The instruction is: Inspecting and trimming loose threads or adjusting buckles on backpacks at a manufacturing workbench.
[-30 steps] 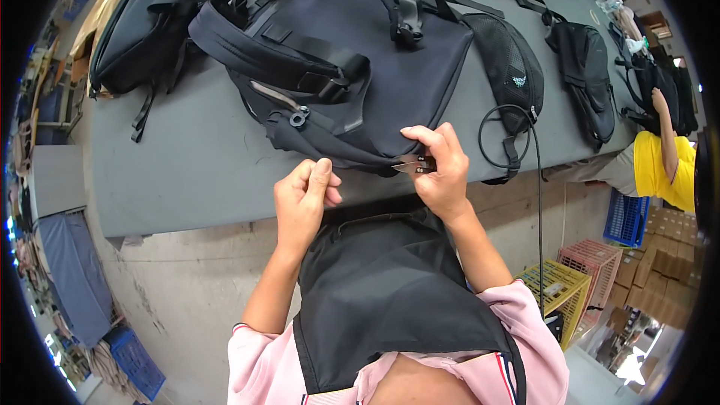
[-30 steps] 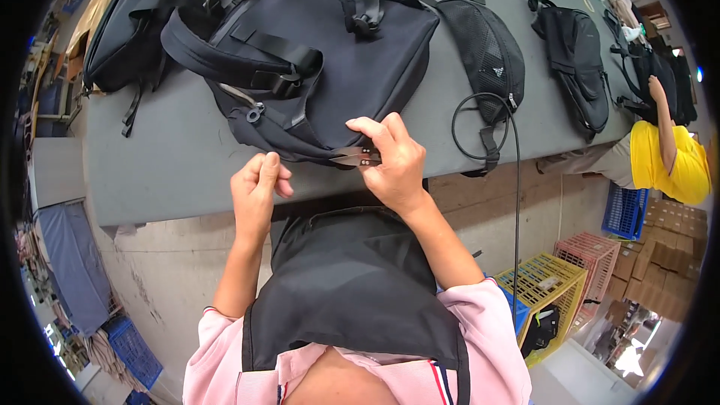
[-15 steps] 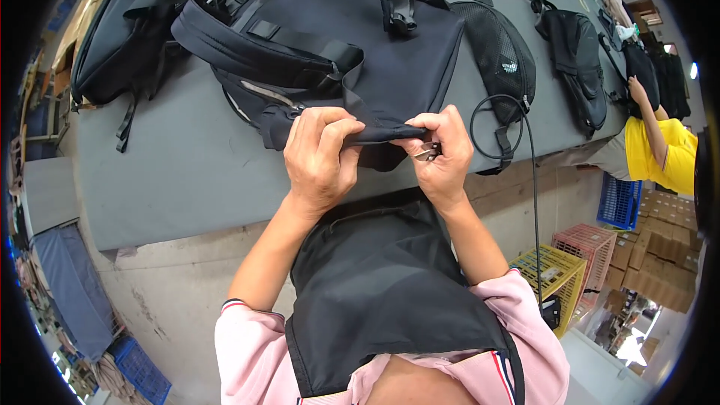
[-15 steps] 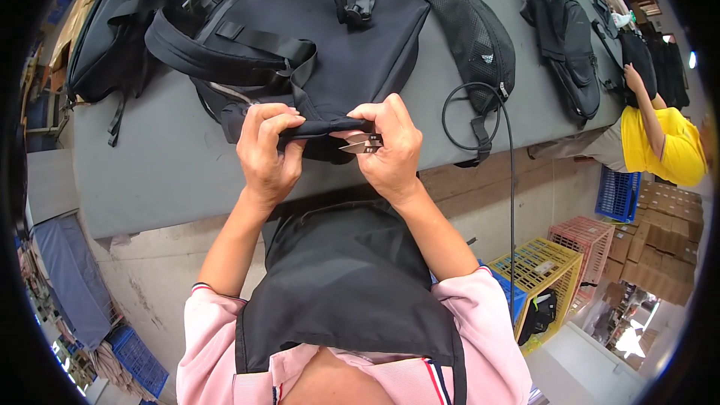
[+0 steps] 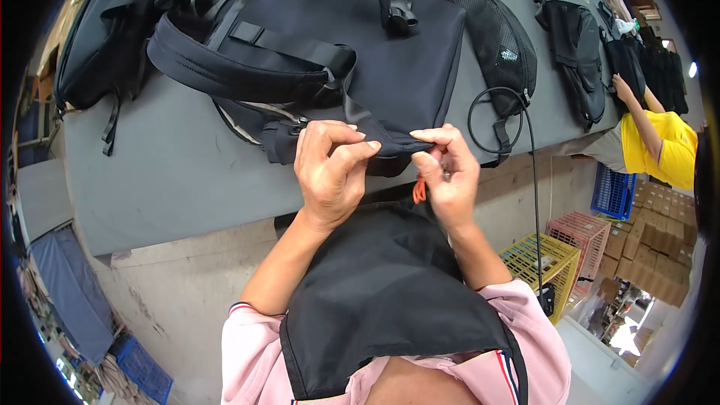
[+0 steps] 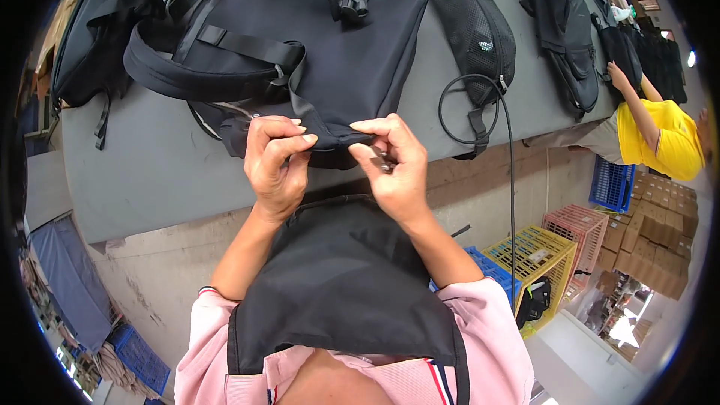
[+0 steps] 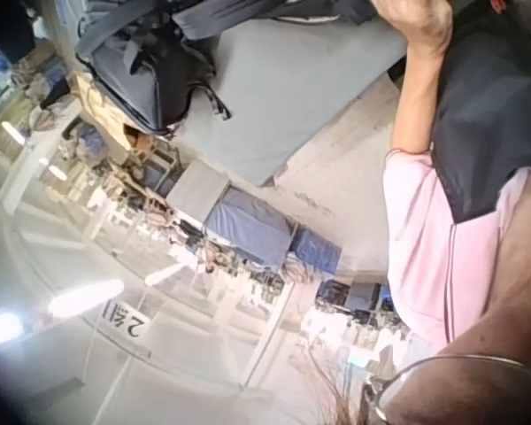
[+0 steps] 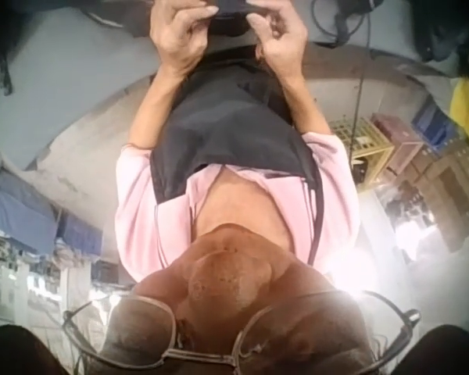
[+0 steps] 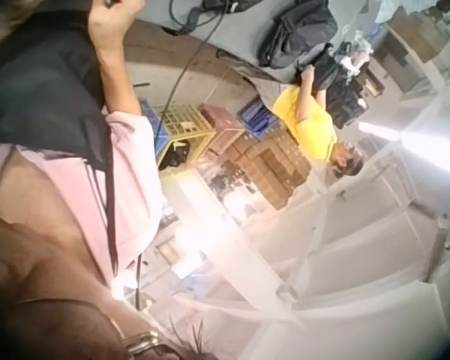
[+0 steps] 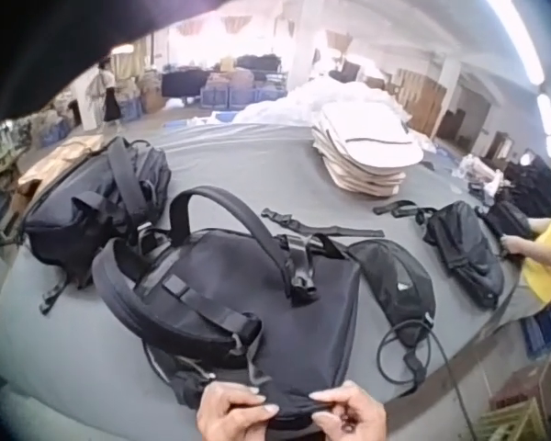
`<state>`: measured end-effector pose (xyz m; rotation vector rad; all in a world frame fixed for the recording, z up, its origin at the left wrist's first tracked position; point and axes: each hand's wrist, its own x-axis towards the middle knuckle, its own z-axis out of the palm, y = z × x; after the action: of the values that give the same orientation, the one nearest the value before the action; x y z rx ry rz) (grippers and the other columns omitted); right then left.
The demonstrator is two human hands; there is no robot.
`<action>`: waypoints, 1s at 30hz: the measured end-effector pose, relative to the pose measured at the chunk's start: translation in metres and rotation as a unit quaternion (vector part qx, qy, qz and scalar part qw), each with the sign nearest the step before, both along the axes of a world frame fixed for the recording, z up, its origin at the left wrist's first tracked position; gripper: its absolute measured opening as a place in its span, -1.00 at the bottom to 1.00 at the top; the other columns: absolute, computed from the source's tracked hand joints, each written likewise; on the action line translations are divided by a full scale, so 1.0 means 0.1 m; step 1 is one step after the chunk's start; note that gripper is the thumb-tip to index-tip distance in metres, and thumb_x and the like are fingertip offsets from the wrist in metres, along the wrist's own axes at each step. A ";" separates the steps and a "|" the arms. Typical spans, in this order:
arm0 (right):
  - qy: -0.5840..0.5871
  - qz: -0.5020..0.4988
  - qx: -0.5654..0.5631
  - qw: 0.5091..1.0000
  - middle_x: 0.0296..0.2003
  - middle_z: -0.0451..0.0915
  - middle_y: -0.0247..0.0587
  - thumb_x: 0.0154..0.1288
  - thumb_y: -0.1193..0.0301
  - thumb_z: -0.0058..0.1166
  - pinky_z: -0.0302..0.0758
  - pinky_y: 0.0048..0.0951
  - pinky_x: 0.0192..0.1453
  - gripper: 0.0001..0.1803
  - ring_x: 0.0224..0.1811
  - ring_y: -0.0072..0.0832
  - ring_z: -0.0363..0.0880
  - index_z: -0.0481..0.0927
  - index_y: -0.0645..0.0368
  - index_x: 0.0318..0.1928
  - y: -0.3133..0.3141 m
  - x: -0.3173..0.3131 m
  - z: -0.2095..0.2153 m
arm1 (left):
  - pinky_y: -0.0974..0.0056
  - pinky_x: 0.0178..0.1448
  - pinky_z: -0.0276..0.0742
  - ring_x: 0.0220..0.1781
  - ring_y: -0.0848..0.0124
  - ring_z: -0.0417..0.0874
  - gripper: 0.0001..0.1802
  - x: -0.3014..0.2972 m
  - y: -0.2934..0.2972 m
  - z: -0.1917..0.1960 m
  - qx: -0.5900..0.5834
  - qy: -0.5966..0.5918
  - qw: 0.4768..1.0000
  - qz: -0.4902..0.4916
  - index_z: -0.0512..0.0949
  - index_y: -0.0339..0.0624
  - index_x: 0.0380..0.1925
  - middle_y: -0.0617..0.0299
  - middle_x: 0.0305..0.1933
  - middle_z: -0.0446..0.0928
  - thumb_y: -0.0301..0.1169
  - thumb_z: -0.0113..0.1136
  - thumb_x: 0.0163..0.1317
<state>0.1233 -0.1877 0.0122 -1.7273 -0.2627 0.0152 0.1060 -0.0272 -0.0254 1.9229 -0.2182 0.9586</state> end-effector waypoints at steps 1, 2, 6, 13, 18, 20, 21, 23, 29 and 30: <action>-0.030 0.012 -0.048 0.998 -0.48 0.29 -0.47 0.03 0.67 0.22 0.11 -0.70 -0.52 -0.77 -0.55 -0.78 0.17 0.59 0.21 -0.25 -0.03 0.04 0.10 | 0.26 -0.33 0.33 -0.36 0.28 0.52 -0.68 -0.02 -0.01 -0.02 0.002 -0.002 1.000 0.006 0.55 -0.09 -0.47 0.26 -0.41 0.47 -0.66 0.25 -0.32; -0.061 0.024 -0.095 0.993 -0.48 0.29 -0.47 0.05 0.67 0.21 0.11 -0.70 -0.53 -0.79 -0.56 -0.77 0.17 0.61 0.20 -0.27 -0.05 0.10 0.20 | 0.26 -0.33 0.33 -0.36 0.28 0.52 -0.68 -0.02 -0.01 -0.03 0.001 0.001 1.000 0.007 0.55 -0.09 -0.47 0.26 -0.41 0.47 -0.66 0.25 -0.32; -0.127 0.074 -0.238 0.960 -0.53 0.39 -0.27 -0.10 0.70 0.10 0.27 -0.58 -0.44 -0.74 -0.49 -0.53 0.38 0.65 0.23 -0.32 0.04 0.20 0.56 | 0.27 -0.34 0.33 -0.37 0.28 0.52 -0.75 0.02 -0.03 0.01 0.039 -0.025 0.999 0.003 0.56 -0.11 -0.50 0.25 -0.41 0.48 -0.58 0.25 -0.32; -0.143 0.105 -0.407 0.896 -0.46 0.45 -0.25 -0.12 0.59 0.15 0.42 -0.27 -0.48 -0.88 -0.54 -0.23 0.51 0.53 0.21 -0.46 0.07 0.26 0.62 | 0.27 -0.33 0.34 -0.32 0.30 0.53 -0.81 0.03 -0.10 0.00 0.105 -0.046 0.993 0.006 0.56 -0.10 -0.57 0.27 -0.40 0.47 -0.44 0.26 -0.34; -0.121 0.099 -0.418 0.895 -0.47 0.44 -0.23 -0.12 0.59 0.17 0.41 -0.27 -0.49 -0.86 -0.55 -0.21 0.49 0.51 0.21 -0.46 0.05 0.24 0.48 | 0.27 -0.32 0.34 -0.32 0.32 0.52 -0.79 0.03 -0.14 -0.09 0.113 -0.048 0.992 0.011 0.58 -0.07 -0.54 0.29 -0.39 0.47 -0.43 0.25 -0.34; -0.091 0.071 -0.334 0.936 -0.47 0.43 -0.21 -0.14 0.63 0.17 0.40 -0.33 -0.50 -0.84 -0.58 -0.26 0.47 0.49 0.24 -0.47 0.04 0.22 0.42 | 0.28 -0.32 0.34 -0.32 0.33 0.52 -0.79 0.02 -0.15 -0.11 0.110 -0.043 0.993 0.011 0.59 -0.05 -0.52 0.29 -0.39 0.47 -0.44 0.24 -0.32; -0.090 0.071 -0.335 0.935 -0.47 0.43 -0.21 -0.14 0.63 0.17 0.40 -0.33 -0.50 -0.84 -0.58 -0.26 0.47 0.49 0.24 -0.47 0.03 0.21 0.40 | 0.28 -0.31 0.34 -0.32 0.33 0.52 -0.78 0.03 -0.16 -0.11 0.103 -0.044 0.994 0.009 0.60 -0.05 -0.50 0.30 -0.39 0.47 -0.44 0.24 -0.31; -0.060 0.037 -0.288 0.955 -0.49 0.41 -0.26 -0.14 0.68 0.16 0.38 -0.42 -0.51 -0.83 -0.59 -0.44 0.45 0.49 0.26 -0.47 0.00 0.20 0.38 | 0.28 -0.31 0.34 -0.32 0.33 0.52 -0.77 0.04 -0.16 -0.10 0.094 -0.044 0.995 0.006 0.61 -0.04 -0.48 0.30 -0.39 0.47 -0.45 0.23 -0.30; 0.008 -0.008 -0.183 0.983 -0.51 0.39 -0.33 -0.07 0.71 0.13 0.32 -0.57 -0.48 -0.85 -0.55 -0.67 0.41 0.53 0.31 -0.42 -0.05 0.18 0.35 | 0.28 -0.30 0.33 -0.33 0.33 0.52 -0.73 0.03 -0.16 -0.11 0.074 -0.035 0.997 0.007 0.63 -0.03 -0.45 0.30 -0.37 0.49 -0.47 0.24 -0.30; 0.022 -0.001 -0.178 0.984 -0.52 0.39 -0.31 -0.08 0.72 0.13 0.32 -0.56 -0.49 -0.84 -0.55 -0.66 0.41 0.54 0.31 -0.41 -0.05 0.17 0.37 | 0.28 -0.30 0.33 -0.33 0.33 0.52 -0.74 0.04 -0.16 -0.11 0.075 -0.033 0.997 0.005 0.63 -0.03 -0.45 0.30 -0.38 0.49 -0.48 0.24 -0.30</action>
<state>0.1406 -0.1923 0.0491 -2.0808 -0.2364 0.1052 0.1096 -0.0434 -0.0367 2.0324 -0.3275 1.0393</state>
